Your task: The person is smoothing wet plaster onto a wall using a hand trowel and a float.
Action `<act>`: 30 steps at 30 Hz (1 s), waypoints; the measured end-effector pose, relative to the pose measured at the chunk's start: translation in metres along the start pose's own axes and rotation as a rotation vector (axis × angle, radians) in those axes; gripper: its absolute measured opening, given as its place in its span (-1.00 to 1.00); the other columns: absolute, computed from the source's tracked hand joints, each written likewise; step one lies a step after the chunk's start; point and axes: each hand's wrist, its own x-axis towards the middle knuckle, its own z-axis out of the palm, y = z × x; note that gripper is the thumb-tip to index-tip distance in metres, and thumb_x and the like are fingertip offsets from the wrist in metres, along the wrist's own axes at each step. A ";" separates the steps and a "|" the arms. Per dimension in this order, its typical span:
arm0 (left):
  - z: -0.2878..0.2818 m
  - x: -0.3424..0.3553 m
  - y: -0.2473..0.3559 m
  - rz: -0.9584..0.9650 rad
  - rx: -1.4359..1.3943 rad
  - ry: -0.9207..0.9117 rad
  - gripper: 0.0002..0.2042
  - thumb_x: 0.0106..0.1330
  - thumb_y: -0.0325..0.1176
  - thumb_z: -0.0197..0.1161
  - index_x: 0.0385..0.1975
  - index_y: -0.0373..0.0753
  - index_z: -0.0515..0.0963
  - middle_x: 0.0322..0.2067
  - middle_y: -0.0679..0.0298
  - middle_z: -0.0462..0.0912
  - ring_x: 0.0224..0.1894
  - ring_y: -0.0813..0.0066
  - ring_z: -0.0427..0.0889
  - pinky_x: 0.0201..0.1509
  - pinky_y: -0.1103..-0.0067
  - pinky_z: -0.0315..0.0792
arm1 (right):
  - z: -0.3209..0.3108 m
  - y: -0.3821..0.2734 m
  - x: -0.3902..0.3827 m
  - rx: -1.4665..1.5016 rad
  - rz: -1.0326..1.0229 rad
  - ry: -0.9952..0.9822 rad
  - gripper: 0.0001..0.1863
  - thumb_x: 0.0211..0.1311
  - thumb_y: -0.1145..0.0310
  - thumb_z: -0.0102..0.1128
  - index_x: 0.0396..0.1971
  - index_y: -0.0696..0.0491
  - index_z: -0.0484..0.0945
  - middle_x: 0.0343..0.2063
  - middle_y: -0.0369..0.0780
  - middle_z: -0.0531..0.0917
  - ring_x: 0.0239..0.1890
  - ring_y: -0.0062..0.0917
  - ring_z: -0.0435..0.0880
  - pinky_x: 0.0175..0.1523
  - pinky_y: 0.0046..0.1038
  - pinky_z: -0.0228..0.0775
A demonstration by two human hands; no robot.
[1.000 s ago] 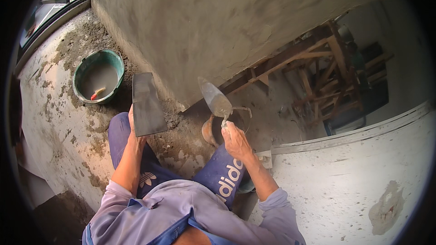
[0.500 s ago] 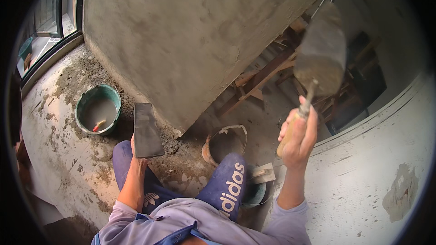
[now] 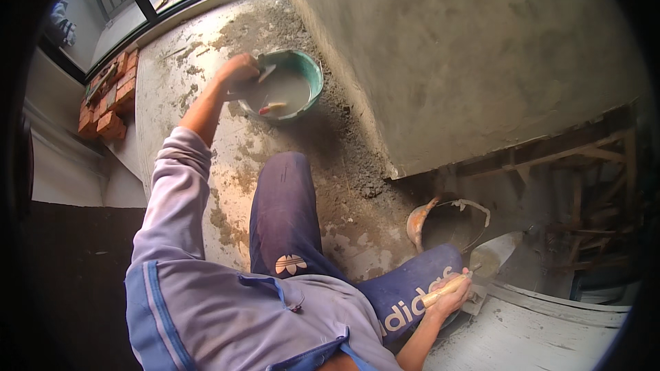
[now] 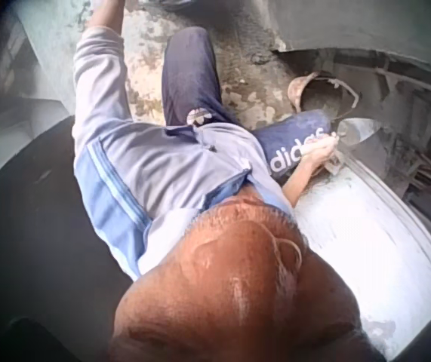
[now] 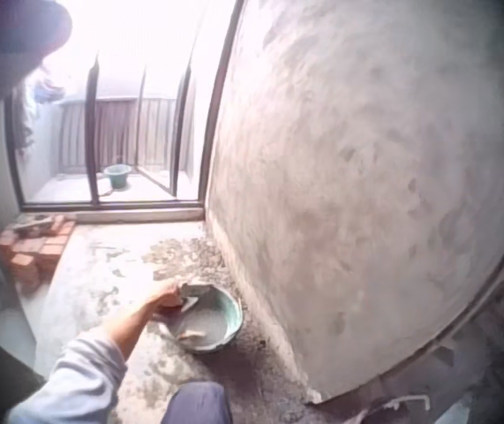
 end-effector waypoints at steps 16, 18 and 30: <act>0.134 0.099 0.000 -0.083 0.412 0.409 -0.84 0.21 -0.31 0.24 -0.39 -0.12 0.77 -0.31 0.18 0.77 -0.18 0.15 0.74 -0.17 0.35 0.58 | 0.019 0.028 0.012 -0.178 -0.089 -0.178 -0.60 0.55 0.10 -0.09 0.04 0.15 0.42 -0.50 -0.20 0.51 -0.68 -0.53 0.52 -0.64 -0.46 0.41; 0.111 0.087 -0.002 -0.071 0.351 0.458 -0.82 0.24 -0.31 0.20 -0.36 -0.16 0.76 -0.30 0.13 0.75 -0.14 0.11 0.70 -0.10 0.29 0.55 | 0.024 0.022 0.011 -0.149 -0.091 -0.184 -0.64 0.54 0.12 -0.06 0.02 0.13 0.44 -0.52 -0.21 0.50 -0.68 -0.53 0.52 -0.63 -0.47 0.42; 0.050 -0.091 0.148 0.383 -0.227 0.782 -0.19 0.22 -0.48 0.31 0.48 -0.30 0.06 0.06 -0.12 0.49 -0.04 -0.14 0.58 0.02 0.21 0.53 | 0.024 0.034 0.010 -0.112 -0.047 -0.206 -0.65 0.56 0.15 -0.10 0.08 0.09 0.44 -0.49 -0.26 0.51 -0.67 -0.59 0.50 -0.59 -0.53 0.41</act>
